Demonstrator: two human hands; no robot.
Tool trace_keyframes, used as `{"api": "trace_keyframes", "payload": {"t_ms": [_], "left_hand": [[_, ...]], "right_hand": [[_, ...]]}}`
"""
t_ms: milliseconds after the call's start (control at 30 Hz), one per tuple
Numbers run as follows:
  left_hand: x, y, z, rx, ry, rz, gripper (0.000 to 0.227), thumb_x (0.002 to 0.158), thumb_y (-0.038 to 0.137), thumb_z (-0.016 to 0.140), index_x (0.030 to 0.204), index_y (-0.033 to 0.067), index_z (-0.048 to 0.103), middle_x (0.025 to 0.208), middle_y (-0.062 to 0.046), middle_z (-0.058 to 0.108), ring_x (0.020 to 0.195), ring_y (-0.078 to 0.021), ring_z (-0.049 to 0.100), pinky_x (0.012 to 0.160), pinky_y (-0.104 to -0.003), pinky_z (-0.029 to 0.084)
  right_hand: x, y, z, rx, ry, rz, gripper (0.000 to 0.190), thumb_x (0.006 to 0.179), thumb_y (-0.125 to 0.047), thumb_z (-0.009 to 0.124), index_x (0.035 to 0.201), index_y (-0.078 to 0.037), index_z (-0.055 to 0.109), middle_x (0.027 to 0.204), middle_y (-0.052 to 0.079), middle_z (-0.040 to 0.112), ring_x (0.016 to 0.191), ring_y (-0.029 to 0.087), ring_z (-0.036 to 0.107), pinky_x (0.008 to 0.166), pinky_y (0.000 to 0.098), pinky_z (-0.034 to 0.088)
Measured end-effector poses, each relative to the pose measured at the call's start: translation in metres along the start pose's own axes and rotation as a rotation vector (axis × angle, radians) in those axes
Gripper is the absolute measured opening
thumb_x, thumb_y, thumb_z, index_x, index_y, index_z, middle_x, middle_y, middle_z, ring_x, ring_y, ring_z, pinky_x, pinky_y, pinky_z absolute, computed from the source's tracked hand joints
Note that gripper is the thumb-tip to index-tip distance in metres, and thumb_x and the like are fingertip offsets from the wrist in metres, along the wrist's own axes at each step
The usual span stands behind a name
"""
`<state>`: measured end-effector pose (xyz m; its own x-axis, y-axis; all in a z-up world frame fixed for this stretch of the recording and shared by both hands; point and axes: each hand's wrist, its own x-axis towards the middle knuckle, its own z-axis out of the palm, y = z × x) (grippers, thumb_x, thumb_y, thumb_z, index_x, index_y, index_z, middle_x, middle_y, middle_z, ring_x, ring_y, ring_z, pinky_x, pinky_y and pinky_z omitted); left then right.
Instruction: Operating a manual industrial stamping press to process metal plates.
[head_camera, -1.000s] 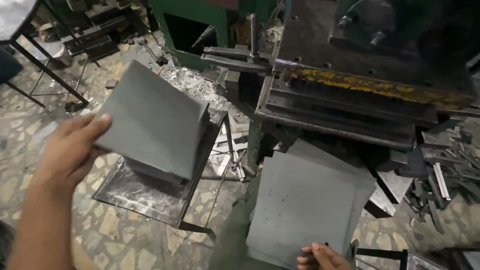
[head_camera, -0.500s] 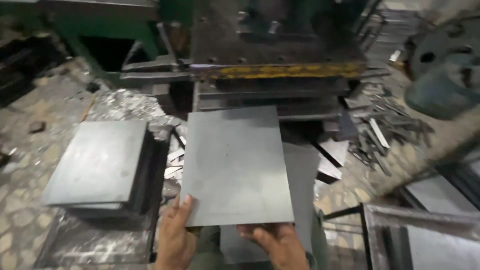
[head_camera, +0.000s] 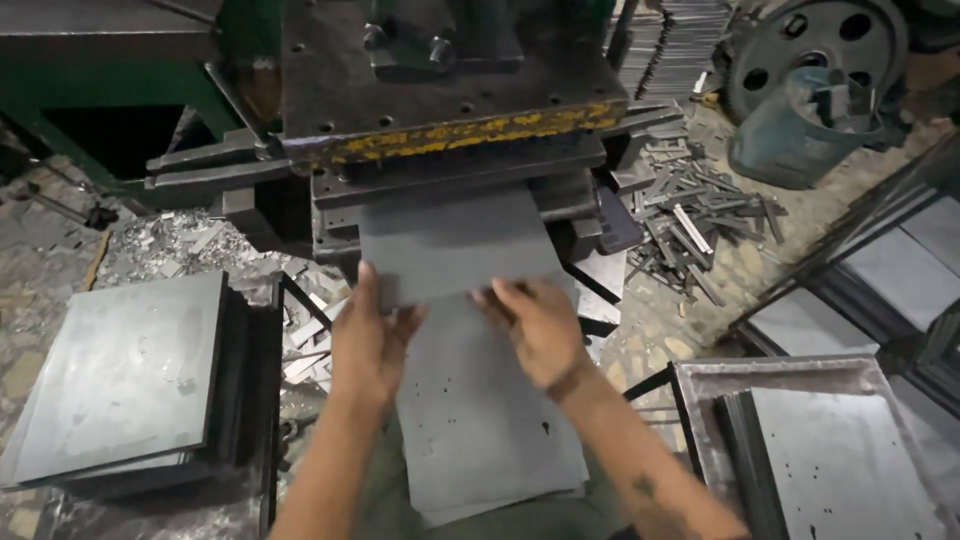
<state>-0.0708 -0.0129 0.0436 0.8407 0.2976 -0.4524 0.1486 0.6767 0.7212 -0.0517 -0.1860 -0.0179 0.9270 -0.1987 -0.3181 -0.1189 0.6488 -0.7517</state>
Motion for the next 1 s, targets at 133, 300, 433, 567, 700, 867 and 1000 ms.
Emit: {"api": "trace_keyframes", "payload": {"t_ms": [133,300,433,567,700,867,1000], "left_hand": [[0.064,-0.018,-0.011,-0.031,-0.087,0.051,0.044,0.101,0.03,0.066,0.128,-0.0033,0.058,0.118,-0.023,0.055,0.111,-0.0355,0.069,0.104,-0.045,0.06],[0.125,-0.021,-0.022,-0.088,-0.082,0.124,0.067,0.095,0.005,0.071,0.144,-0.016,0.03,0.121,-0.031,0.057,0.102,-0.0459,0.074,0.092,-0.053,0.065],[0.111,-0.013,-0.016,-0.014,-0.094,0.169,0.07,0.098,0.006,0.069,0.146,-0.0191,0.025,0.127,-0.034,0.047,0.108,-0.043,0.07,0.095,-0.053,0.066],[0.1,-0.007,-0.014,0.019,-0.137,0.13,0.067,0.101,0.009,0.063,0.149,-0.0172,0.024,0.125,-0.033,0.055,0.106,-0.044,0.072,0.092,-0.048,0.067],[0.109,-0.011,-0.017,0.039,-0.145,0.136,0.06,0.102,0.01,0.063,0.146,-0.0161,0.032,0.121,-0.031,0.058,0.104,-0.0427,0.073,0.092,-0.048,0.067],[0.098,-0.012,-0.008,0.036,-0.112,0.13,0.063,0.101,0.01,0.063,0.147,-0.0173,0.03,0.125,-0.033,0.056,0.103,-0.0429,0.074,0.089,-0.045,0.068],[0.106,-0.03,0.001,-0.038,-0.114,0.116,0.073,0.098,0.009,0.066,0.15,-0.0169,0.022,0.127,-0.034,0.05,0.101,-0.0445,0.073,0.088,-0.049,0.069]], "right_hand": [[0.064,-0.003,0.017,-0.163,-0.063,0.041,0.029,0.087,-0.007,0.082,0.108,0.007,0.069,0.102,0.02,0.071,0.092,0.038,0.075,0.08,0.0459,0.062],[0.114,0.005,0.039,-0.19,-0.111,0.159,0.033,0.092,0.001,0.073,0.119,0.012,0.057,0.104,0.024,0.07,0.089,0.037,0.078,0.062,0.0315,0.06],[0.114,0.003,0.042,-0.168,-0.094,0.158,0.033,0.093,0.005,0.069,0.118,0.019,0.052,0.102,0.026,0.067,0.086,0.04,0.077,0.073,0.0407,0.066],[0.114,0.004,0.038,-0.094,-0.102,0.172,0.028,0.092,0.008,0.068,0.113,0.019,0.054,0.101,0.031,0.065,0.088,0.044,0.075,0.077,0.0473,0.069],[0.112,0.004,0.039,-0.107,-0.112,0.157,0.032,0.093,0.006,0.068,0.116,0.019,0.051,0.104,0.03,0.064,0.091,0.043,0.074,0.08,0.0494,0.068],[0.114,0.002,0.033,-0.134,-0.088,0.13,0.031,0.092,0.006,0.069,0.116,0.017,0.052,0.104,0.028,0.063,0.09,0.042,0.074,0.079,0.0502,0.068],[0.122,-0.01,0.021,-0.095,-0.06,0.111,0.036,0.089,0.008,0.071,0.117,0.019,0.05,0.105,0.029,0.059,0.093,0.048,0.072,0.08,0.0552,0.066]]}}
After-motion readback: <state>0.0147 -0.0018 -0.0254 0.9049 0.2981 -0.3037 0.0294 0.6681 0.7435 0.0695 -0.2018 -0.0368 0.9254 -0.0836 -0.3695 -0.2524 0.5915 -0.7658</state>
